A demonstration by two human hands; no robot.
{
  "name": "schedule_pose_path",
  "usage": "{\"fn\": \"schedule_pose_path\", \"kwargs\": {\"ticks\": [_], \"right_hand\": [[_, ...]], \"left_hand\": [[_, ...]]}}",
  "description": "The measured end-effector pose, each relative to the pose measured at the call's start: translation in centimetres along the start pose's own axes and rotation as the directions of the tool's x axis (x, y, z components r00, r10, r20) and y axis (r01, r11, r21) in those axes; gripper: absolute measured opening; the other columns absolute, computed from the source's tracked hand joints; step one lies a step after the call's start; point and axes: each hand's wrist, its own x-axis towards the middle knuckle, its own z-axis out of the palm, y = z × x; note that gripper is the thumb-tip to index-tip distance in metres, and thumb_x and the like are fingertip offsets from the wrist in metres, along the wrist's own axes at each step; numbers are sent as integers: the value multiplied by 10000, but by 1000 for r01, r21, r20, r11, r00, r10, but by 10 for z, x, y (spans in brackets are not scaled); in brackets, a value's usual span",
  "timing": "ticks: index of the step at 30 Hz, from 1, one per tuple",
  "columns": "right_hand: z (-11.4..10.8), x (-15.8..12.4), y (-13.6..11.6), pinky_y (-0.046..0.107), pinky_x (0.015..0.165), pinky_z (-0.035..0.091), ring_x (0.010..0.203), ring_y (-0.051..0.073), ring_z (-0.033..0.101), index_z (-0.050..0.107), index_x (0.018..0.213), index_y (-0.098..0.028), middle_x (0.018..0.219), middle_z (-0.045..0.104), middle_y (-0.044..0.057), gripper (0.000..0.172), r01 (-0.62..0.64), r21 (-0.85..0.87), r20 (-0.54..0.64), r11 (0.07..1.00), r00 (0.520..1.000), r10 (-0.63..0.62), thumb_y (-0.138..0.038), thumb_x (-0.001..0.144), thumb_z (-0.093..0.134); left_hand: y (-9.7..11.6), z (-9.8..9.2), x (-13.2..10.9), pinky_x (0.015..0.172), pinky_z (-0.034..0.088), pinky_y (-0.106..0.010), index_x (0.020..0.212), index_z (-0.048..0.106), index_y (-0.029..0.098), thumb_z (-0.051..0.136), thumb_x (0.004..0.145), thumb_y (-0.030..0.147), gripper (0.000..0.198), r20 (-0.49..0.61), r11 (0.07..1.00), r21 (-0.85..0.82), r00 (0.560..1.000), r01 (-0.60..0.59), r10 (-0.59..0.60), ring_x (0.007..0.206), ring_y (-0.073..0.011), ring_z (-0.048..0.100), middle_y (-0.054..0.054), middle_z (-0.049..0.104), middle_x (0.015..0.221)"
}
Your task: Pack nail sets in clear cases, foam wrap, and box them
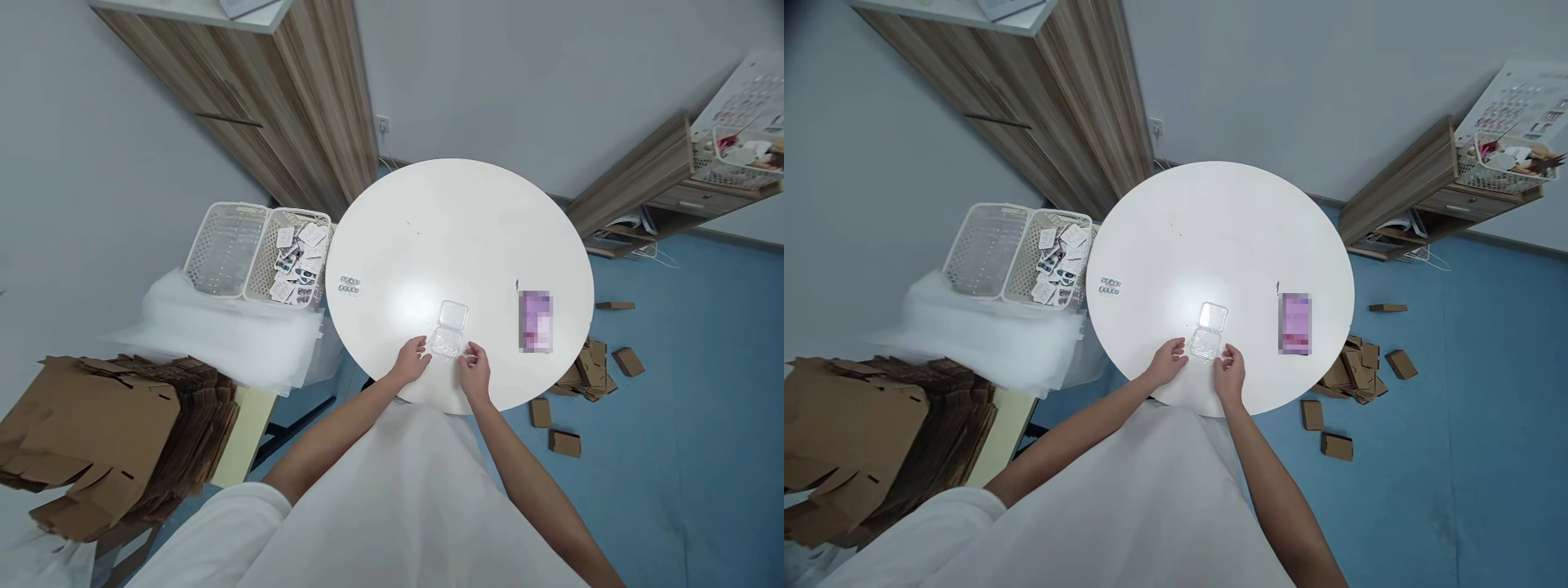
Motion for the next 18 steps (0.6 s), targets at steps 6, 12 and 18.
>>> {"fn": "schedule_pose_path", "kwargs": {"ticks": [6,12,18], "right_hand": [[29,-10,-32,244,584,404,566,87,400,479,1047,-188,843,498,19,330,163,34,-49,986,986,-161,-318,744,452],[87,-10,-64,252,558,405,558,96,417,524,985,-187,771,518,11,298,173,58,152,983,972,-180,-343,739,464],[145,1,-84,298,723,448,711,120,520,522,1014,-192,871,577,31,334,103,34,355,994,929,-108,-273,690,508]], "left_hand": [[-6,-62,0,740,475,-278,1064,523,189,550,733,185,333,-79,996,82,996,-27,34,921,-151,533,-73,541,1085],[-13,-145,13,747,468,-285,1055,522,188,531,742,219,315,-234,983,176,968,-52,93,924,-161,527,-72,528,1072],[-16,-191,37,805,445,-296,1152,442,194,537,739,241,426,-309,991,129,947,-45,84,1027,-185,482,-98,436,1172]]}}
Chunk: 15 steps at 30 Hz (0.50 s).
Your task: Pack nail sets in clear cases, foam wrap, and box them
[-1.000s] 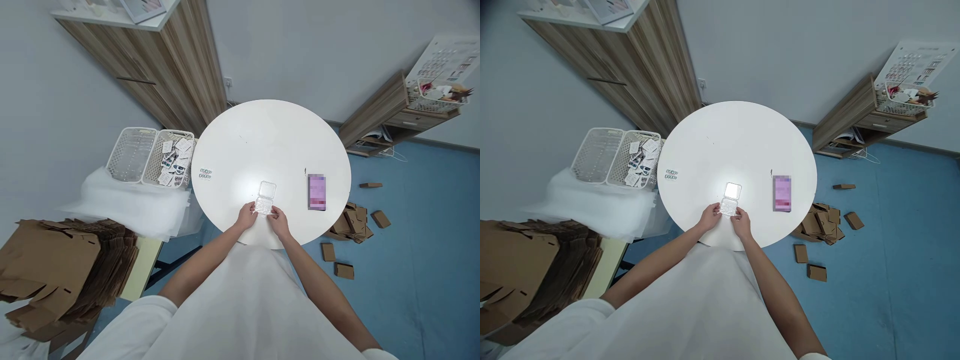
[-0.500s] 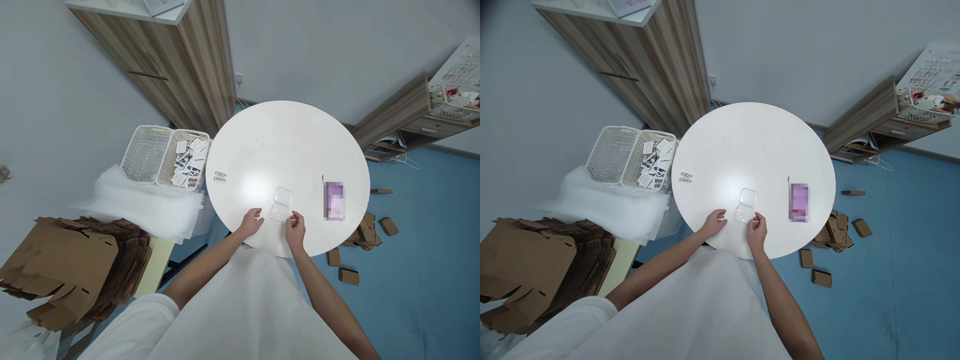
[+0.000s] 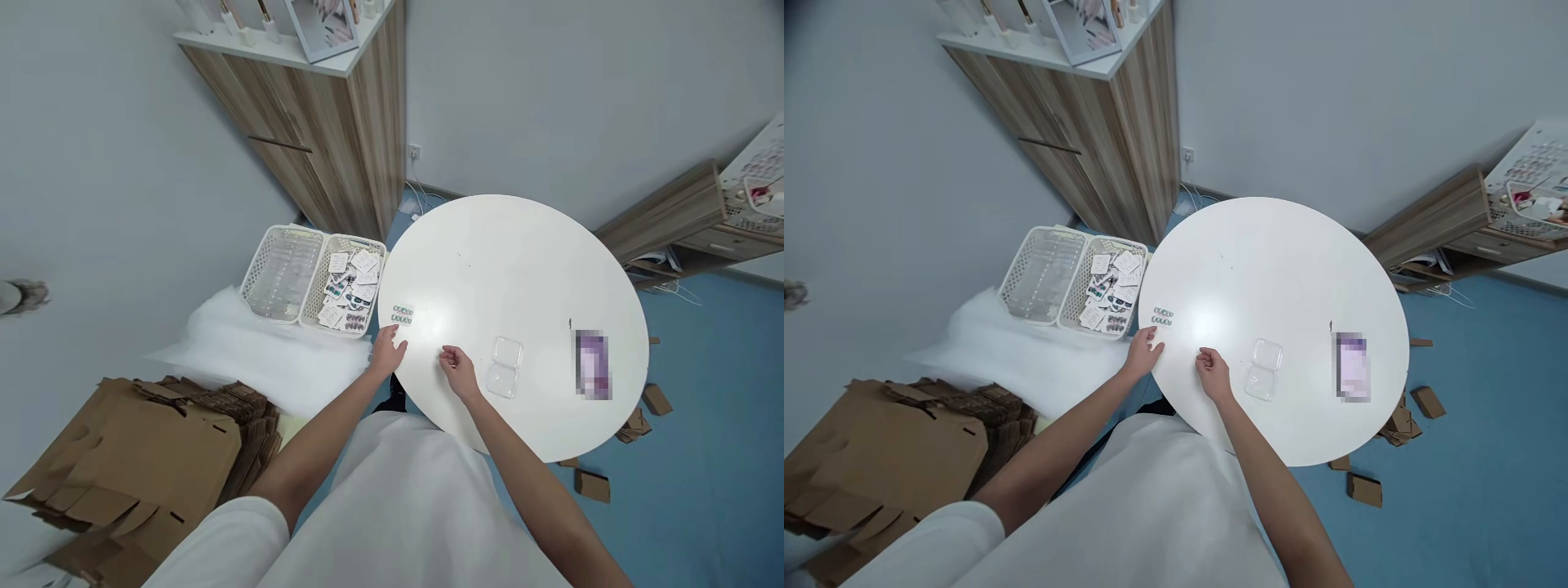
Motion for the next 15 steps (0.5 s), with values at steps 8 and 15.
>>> {"fn": "schedule_pose_path", "kwargs": {"ticks": [8,15], "right_hand": [[46,56,-23,318,756,443,805,147,514,435,1166,-215,1006,514,46,510,75,-313,48,947,997,-64,-233,666,534],[72,81,-31,326,758,415,923,212,478,328,1260,-236,1002,473,67,637,70,-493,22,867,997,-68,-244,668,563]], "left_hand": [[-2,-10,37,843,401,-290,1262,307,174,563,711,266,614,100,980,25,975,198,-200,1066,-205,464,-131,352,1258],[-3,-13,46,784,416,-280,1274,295,181,569,676,214,659,156,971,41,959,234,-237,991,-197,493,-122,367,1225]]}}
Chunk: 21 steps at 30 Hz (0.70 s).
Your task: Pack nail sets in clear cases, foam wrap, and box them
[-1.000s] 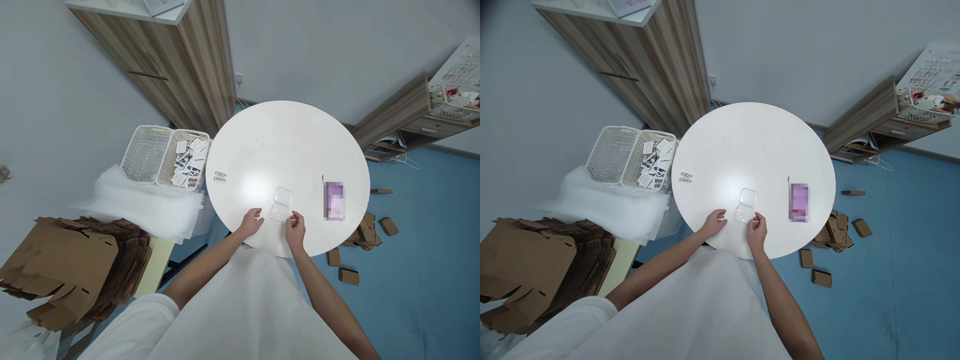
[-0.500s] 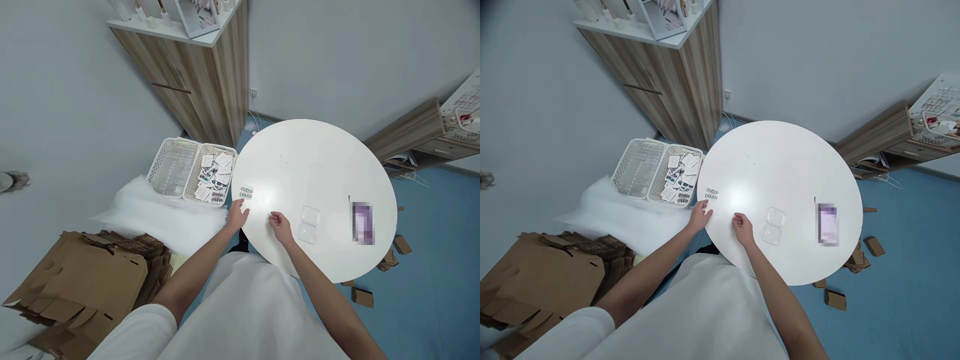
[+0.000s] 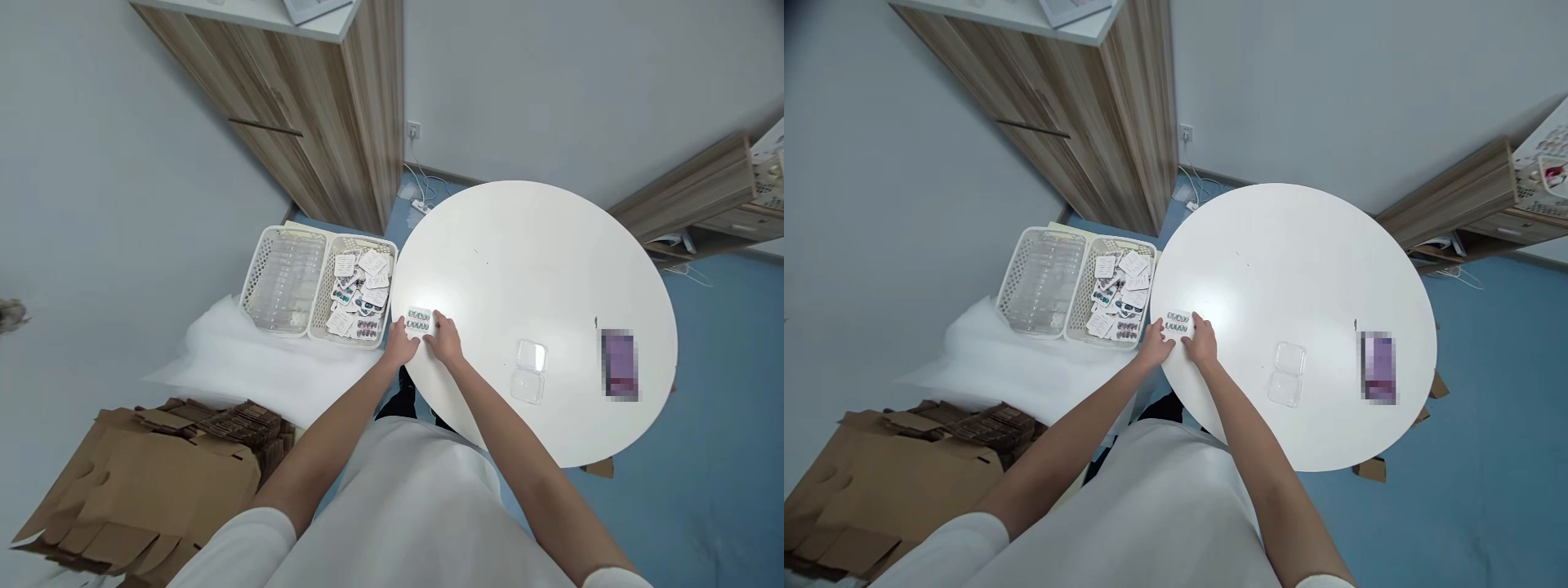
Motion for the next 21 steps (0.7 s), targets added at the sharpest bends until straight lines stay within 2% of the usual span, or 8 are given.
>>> {"fn": "schedule_pose_path", "kwargs": {"ticks": [9,15,21], "right_hand": [[2,11,-10,276,585,372,833,209,501,372,1215,-272,995,475,76,593,-19,-174,17,985,1000,22,-207,665,582],[-2,17,-16,261,527,354,739,180,517,395,1151,-261,954,487,61,560,-74,-219,44,973,995,86,-220,635,606],[-1,15,-16,257,537,369,750,173,517,398,1105,-245,940,494,48,531,-72,-193,7,978,997,75,-215,618,606]], "left_hand": [[-2,-3,-3,768,415,-279,1278,308,200,548,688,183,637,42,996,30,995,-89,87,870,-159,504,-103,386,1171],[3,-7,-5,708,428,-268,1266,322,192,538,695,178,611,48,998,11,997,-60,60,864,-159,497,-108,397,1156],[3,-7,-3,675,428,-246,1214,374,206,540,692,170,549,20,999,-46,999,-29,30,796,-131,499,-87,418,1118]]}}
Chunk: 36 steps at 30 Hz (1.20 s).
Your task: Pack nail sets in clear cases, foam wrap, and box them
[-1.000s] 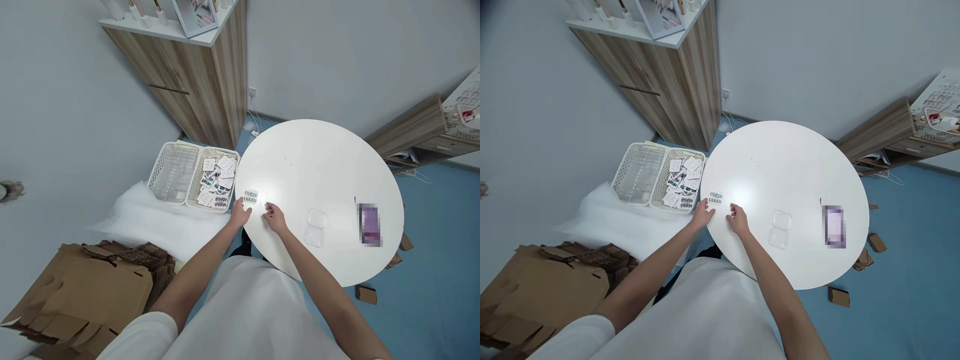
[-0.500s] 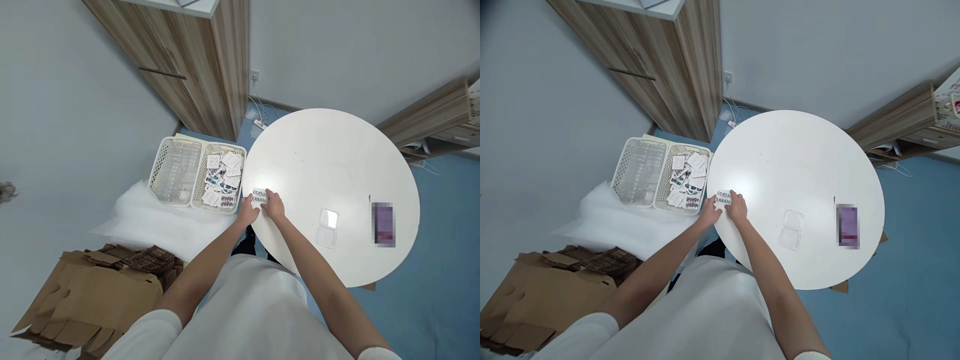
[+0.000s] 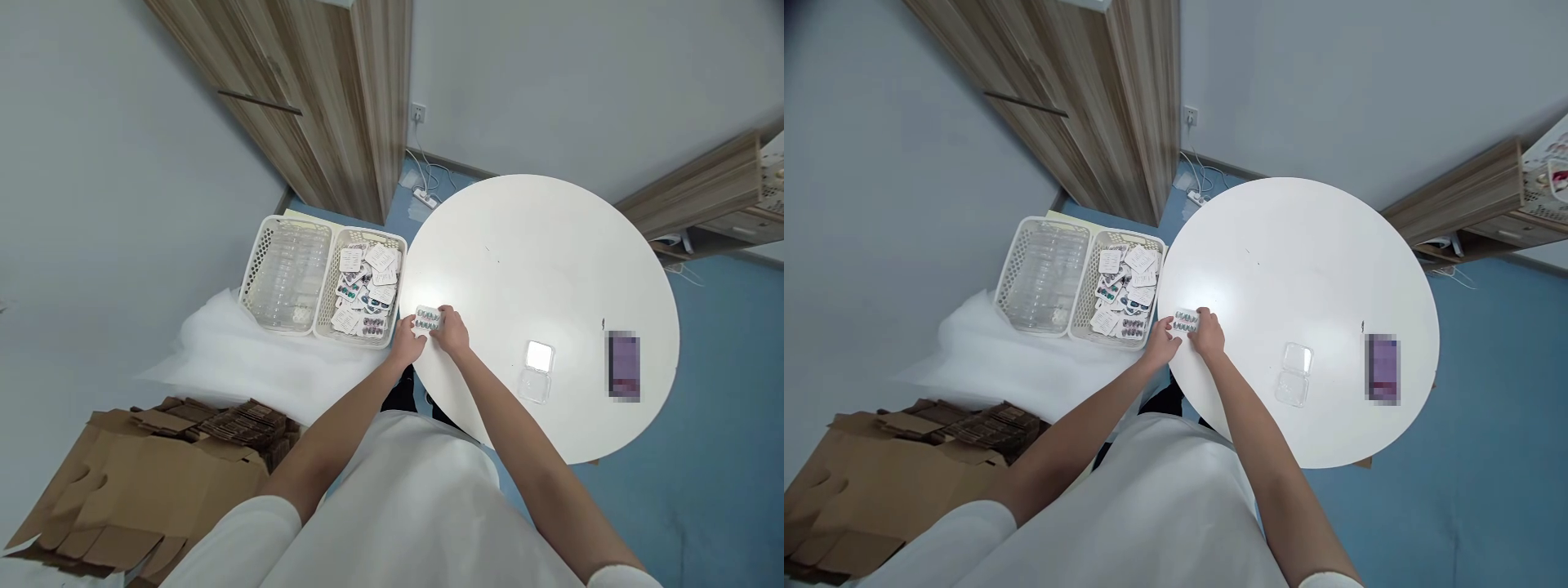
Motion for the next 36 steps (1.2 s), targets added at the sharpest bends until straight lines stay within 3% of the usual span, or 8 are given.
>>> {"fn": "schedule_pose_path", "kwargs": {"ticks": [5,11,16,22,28,36], "right_hand": [[5,-12,6,286,635,419,849,180,507,367,1148,-236,973,503,39,524,69,105,-54,992,997,-63,-193,655,540],[1,-27,19,323,739,438,829,163,510,328,1220,-217,1023,488,53,595,160,259,-51,953,987,-152,-201,664,538],[-16,-47,37,334,757,436,848,169,496,317,1241,-210,1013,485,61,606,235,283,-100,930,972,-214,-212,681,549],[-41,-73,68,355,742,441,843,173,495,311,1248,-237,1004,490,52,601,253,277,-135,927,965,-223,-245,698,552],[-64,-99,113,359,738,448,815,161,510,302,1257,-261,1025,491,46,603,256,289,-157,923,963,-218,-260,707,551],[-84,-129,192,360,771,434,858,177,501,315,1255,-256,1000,506,40,602,246,286,-174,926,964,-202,-286,709,565]], "left_hand": [[-6,4,-4,732,429,-255,1182,390,211,534,687,146,519,-35,998,-24,998,-54,53,855,-136,481,-77,401,1129],[-11,8,-6,740,430,-269,1129,429,194,539,682,125,465,-62,992,-29,991,-120,118,870,-141,479,-74,459,1079],[-7,15,-16,714,442,-277,1110,461,186,594,688,203,443,-5,968,-42,968,-249,249,858,-152,495,-66,525,981],[10,32,-35,769,435,-292,1285,303,245,597,690,198,665,134,903,70,901,-425,414,857,-142,498,-31,495,961],[33,61,-53,747,433,-293,1281,314,267,581,702,202,642,278,810,135,807,-570,522,804,-143,499,-12,500,881],[48,129,-77,697,430,-293,1233,381,255,622,669,238,614,380,736,238,758,-634,530,800,-171,511,-20,514,873]]}}
